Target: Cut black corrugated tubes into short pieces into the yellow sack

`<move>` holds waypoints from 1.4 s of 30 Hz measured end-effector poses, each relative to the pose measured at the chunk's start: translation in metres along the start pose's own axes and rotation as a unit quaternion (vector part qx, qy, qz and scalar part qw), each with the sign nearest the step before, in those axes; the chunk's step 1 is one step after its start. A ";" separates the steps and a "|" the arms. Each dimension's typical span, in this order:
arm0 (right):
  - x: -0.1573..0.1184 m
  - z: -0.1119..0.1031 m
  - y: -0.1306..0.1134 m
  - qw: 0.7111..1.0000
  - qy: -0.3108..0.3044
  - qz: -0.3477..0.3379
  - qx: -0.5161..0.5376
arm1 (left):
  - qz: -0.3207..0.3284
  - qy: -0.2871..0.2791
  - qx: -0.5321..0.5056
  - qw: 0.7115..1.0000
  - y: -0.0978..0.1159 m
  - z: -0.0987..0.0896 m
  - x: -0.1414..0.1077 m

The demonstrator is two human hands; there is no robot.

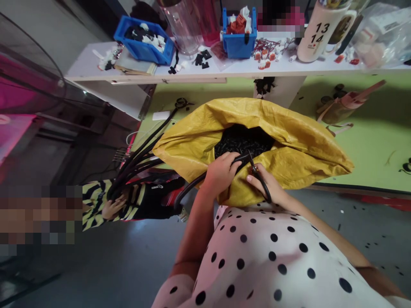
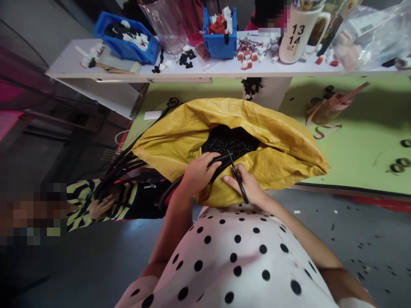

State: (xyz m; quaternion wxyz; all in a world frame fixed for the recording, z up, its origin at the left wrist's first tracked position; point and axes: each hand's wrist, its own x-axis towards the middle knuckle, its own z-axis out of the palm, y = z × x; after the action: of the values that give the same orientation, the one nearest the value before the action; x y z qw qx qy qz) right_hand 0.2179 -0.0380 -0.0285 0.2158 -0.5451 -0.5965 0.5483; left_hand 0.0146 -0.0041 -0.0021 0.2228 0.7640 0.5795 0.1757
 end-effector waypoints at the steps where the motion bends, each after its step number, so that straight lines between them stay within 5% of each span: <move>1: 0.001 0.001 0.002 1.000 0.005 -0.002 0.004 | -0.001 -0.011 0.005 1.000 -0.001 0.000 0.001; 6: 0.006 0.007 0.013 0.998 0.039 -0.023 0.033 | -0.020 -0.044 0.012 0.999 -0.009 0.002 0.005; 15: 0.007 0.011 0.023 0.997 0.057 -0.008 0.043 | -0.034 -0.006 -0.013 0.999 -0.020 0.013 0.005; 21: -0.004 0.003 0.012 0.999 0.003 -0.009 0.050 | -0.055 0.026 -0.028 0.998 -0.018 0.010 0.006; 42: -0.003 -0.001 -0.005 0.982 0.035 0.044 -0.182 | 0.003 -0.025 0.093 0.995 0.003 0.002 -0.006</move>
State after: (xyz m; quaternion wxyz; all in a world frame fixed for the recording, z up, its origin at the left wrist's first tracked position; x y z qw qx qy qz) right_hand 0.2179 -0.0386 -0.0225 0.1091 -0.6194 -0.6543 0.4201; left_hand 0.0163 -0.0110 -0.0028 0.1649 0.7874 0.5850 0.1028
